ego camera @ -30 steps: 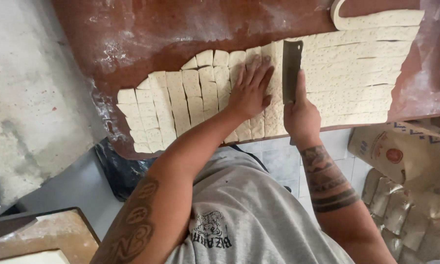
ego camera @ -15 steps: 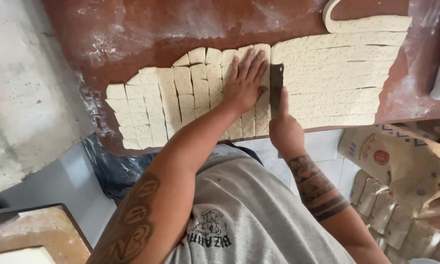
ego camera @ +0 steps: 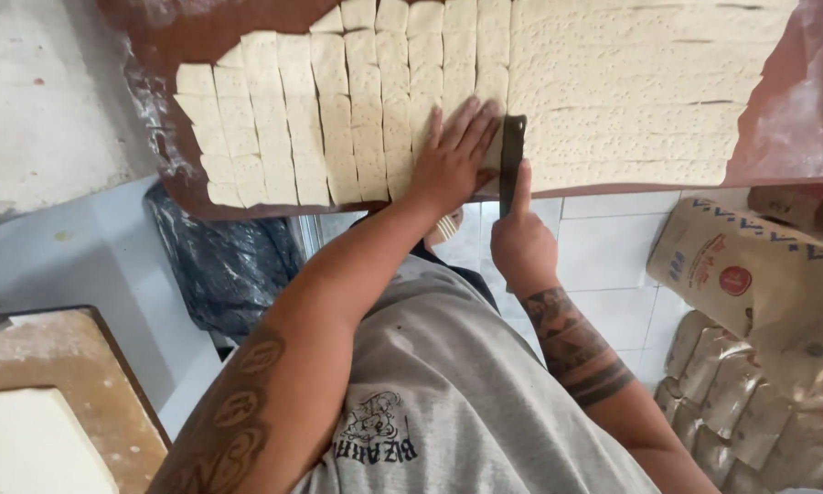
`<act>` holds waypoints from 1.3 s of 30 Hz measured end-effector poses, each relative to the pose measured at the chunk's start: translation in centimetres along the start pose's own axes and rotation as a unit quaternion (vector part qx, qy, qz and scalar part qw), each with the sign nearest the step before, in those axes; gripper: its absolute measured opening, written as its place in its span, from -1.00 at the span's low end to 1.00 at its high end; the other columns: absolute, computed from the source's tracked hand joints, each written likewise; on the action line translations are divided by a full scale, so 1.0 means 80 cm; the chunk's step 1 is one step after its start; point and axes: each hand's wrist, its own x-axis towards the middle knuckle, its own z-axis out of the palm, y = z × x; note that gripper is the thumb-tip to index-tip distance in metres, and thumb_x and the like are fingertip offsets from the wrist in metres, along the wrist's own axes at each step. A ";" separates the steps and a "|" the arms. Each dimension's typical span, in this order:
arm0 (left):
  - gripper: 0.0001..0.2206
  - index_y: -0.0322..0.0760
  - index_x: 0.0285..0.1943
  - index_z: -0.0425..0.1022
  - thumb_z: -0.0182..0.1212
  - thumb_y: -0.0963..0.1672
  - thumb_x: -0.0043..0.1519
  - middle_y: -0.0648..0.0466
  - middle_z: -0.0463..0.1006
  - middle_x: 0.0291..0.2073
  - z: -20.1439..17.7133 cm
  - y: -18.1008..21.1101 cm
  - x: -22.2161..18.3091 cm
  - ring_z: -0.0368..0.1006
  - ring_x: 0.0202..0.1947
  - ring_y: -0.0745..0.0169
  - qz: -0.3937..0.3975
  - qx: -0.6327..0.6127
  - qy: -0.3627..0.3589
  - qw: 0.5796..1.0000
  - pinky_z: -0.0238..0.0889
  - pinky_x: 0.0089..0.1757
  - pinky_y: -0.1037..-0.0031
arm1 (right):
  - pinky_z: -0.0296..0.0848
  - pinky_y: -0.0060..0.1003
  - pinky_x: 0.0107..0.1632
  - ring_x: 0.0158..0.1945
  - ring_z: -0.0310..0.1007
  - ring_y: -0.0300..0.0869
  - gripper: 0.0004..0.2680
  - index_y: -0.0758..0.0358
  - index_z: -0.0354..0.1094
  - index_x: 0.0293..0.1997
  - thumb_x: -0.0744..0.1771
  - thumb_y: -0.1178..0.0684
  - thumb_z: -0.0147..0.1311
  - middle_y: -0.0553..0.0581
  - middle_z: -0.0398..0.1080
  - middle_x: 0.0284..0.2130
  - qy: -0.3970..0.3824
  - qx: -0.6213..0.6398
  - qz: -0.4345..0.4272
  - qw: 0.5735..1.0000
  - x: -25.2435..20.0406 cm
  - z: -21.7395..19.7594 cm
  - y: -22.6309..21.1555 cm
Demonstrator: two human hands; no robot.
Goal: Cutting dough into small squares and placing them on a baking tray
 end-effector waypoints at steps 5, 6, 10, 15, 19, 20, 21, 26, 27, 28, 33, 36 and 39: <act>-0.30 -0.23 0.68 -0.11 0.09 0.11 0.49 0.06 -0.24 0.62 -0.042 0.003 0.009 -0.46 0.58 0.01 -0.002 -0.008 -0.133 0.991 -0.47 0.40 -0.24 | 0.33 0.20 -0.37 -0.44 0.42 0.32 -0.34 -0.08 -0.56 0.61 0.32 0.19 -0.22 0.36 0.46 -0.41 -0.027 0.176 0.031 0.984 0.006 -0.011 -0.009; -0.29 -0.23 0.68 -0.11 0.08 0.11 0.48 0.04 -0.24 0.61 -0.044 0.003 0.008 -0.46 0.58 0.01 -0.003 -0.004 -0.137 0.991 -0.50 0.41 -0.22 | 0.32 0.22 -0.35 -0.43 0.42 0.33 -0.35 -0.14 -0.55 0.61 0.34 0.16 -0.22 0.36 0.49 -0.40 -0.024 0.192 0.036 0.981 0.003 -0.008 -0.007; -0.33 -0.20 0.68 -0.12 -0.04 0.14 0.52 0.08 -0.28 0.61 -0.047 0.011 0.006 -0.45 0.58 0.03 -0.017 0.036 -0.141 0.989 -0.44 0.41 -0.21 | 0.30 0.32 -0.30 -0.39 0.43 0.44 -0.32 -0.14 -0.50 0.62 0.30 0.16 -0.21 0.43 0.49 -0.42 -0.067 0.186 0.063 0.978 -0.081 0.028 0.024; -0.27 -0.21 0.62 0.10 0.30 0.10 0.34 0.07 -0.11 0.59 -0.026 0.006 0.001 -0.27 0.59 0.03 -0.012 0.006 -0.053 0.999 -0.29 0.39 -0.30 | 0.29 0.20 -0.35 -0.48 0.37 0.35 -0.38 -0.15 -0.24 0.61 0.31 0.06 -0.11 0.36 0.49 -0.46 -0.032 0.210 -0.009 0.977 -0.142 0.111 0.123; -0.25 -0.18 0.49 0.22 0.46 0.14 0.22 -0.01 0.18 0.44 -0.019 0.000 0.037 0.07 0.47 -0.08 0.013 -0.033 0.037 0.999 0.06 0.33 -0.08 | 0.29 0.30 -0.38 -0.47 0.39 0.44 -0.40 0.05 -0.30 0.62 0.34 0.06 -0.10 0.49 0.50 -0.37 0.076 0.200 -0.011 0.977 -0.071 0.078 0.120; -0.33 -0.20 0.54 0.17 0.29 0.08 0.30 0.02 0.05 0.51 -0.015 -0.006 0.057 -0.07 0.53 -0.06 -0.002 -0.044 0.009 0.999 -0.03 0.37 -0.10 | 0.27 0.29 -0.40 -0.48 0.38 0.44 -0.40 0.01 -0.34 0.62 0.35 0.07 -0.14 0.47 0.48 -0.42 0.086 0.197 -0.003 0.977 -0.037 0.048 0.104; -0.40 -0.21 0.59 0.13 0.13 0.01 0.39 0.04 -0.07 0.58 -0.011 -0.011 0.077 -0.21 0.58 -0.04 -0.017 -0.055 -0.018 0.998 -0.12 0.42 -0.13 | 0.25 0.28 -0.42 -0.49 0.36 0.43 -0.40 -0.02 -0.38 0.63 0.36 0.08 -0.17 0.45 0.47 -0.46 0.097 0.194 0.004 0.976 -0.003 0.019 0.089; -0.26 -0.22 0.66 -0.02 0.21 0.15 0.46 0.05 -0.25 0.60 -0.009 -0.049 0.135 -0.38 0.57 -0.12 0.034 -0.026 -0.085 0.996 -0.26 0.43 -0.13 | 0.36 0.16 -0.44 -0.52 0.42 0.26 -0.40 -0.08 -0.48 0.62 0.39 0.14 -0.17 0.34 0.46 -0.50 0.097 0.140 -0.008 0.985 0.132 -0.103 0.018; -0.25 -0.20 0.67 -0.08 0.14 0.19 0.49 0.05 -0.26 0.60 -0.008 -0.055 0.140 -0.44 0.57 -0.11 0.060 -0.028 -0.109 0.992 -0.37 0.45 -0.14 | 0.42 0.13 -0.45 -0.50 0.46 0.22 -0.43 -0.11 -0.54 0.61 0.44 0.12 -0.19 0.33 0.47 -0.47 0.068 0.133 0.003 0.989 0.155 -0.126 0.003; -0.25 -0.20 0.67 -0.08 0.14 0.19 0.49 0.05 -0.26 0.60 -0.015 -0.055 0.140 -0.44 0.57 -0.11 0.057 -0.029 -0.111 0.992 -0.37 0.45 -0.14 | 0.42 0.13 -0.45 -0.50 0.46 0.22 -0.43 -0.11 -0.54 0.61 0.44 0.12 -0.19 0.33 0.47 -0.47 0.065 0.132 0.002 0.989 0.175 -0.130 -0.003; -0.27 -0.15 0.67 -0.04 -0.13 0.25 0.47 0.06 -0.21 0.60 -0.033 -0.053 0.142 -0.50 0.55 -0.01 0.042 -0.066 -0.112 0.991 -0.39 0.44 -0.13 | 0.50 0.00 -0.41 -0.45 0.50 0.11 -0.35 -0.07 -0.73 0.57 0.43 0.18 -0.15 0.29 0.49 -0.40 0.020 0.102 0.020 0.994 0.224 -0.138 -0.021; -0.28 -0.21 0.66 -0.10 -0.01 0.21 0.50 0.01 -0.17 0.60 -0.031 -0.047 0.146 -0.47 0.55 0.01 0.014 -0.053 -0.118 0.991 -0.44 0.45 -0.07 | 0.54 -0.17 -0.53 -0.57 0.47 0.01 -0.35 0.05 -0.70 0.58 0.46 0.18 -0.06 0.23 0.47 -0.51 0.007 0.095 -0.003 0.995 0.192 -0.135 -0.011; -0.26 -0.25 0.68 -0.11 0.10 0.17 0.52 0.01 -0.33 0.60 -0.033 -0.042 0.147 -0.51 0.56 -0.10 0.024 -0.041 -0.136 0.990 -0.41 0.44 -0.15 | 0.42 0.22 -0.33 -0.45 0.47 0.34 -0.31 -0.02 -0.62 0.61 0.33 0.20 -0.19 0.48 0.48 -0.44 -0.047 0.127 0.039 0.990 0.112 -0.130 -0.005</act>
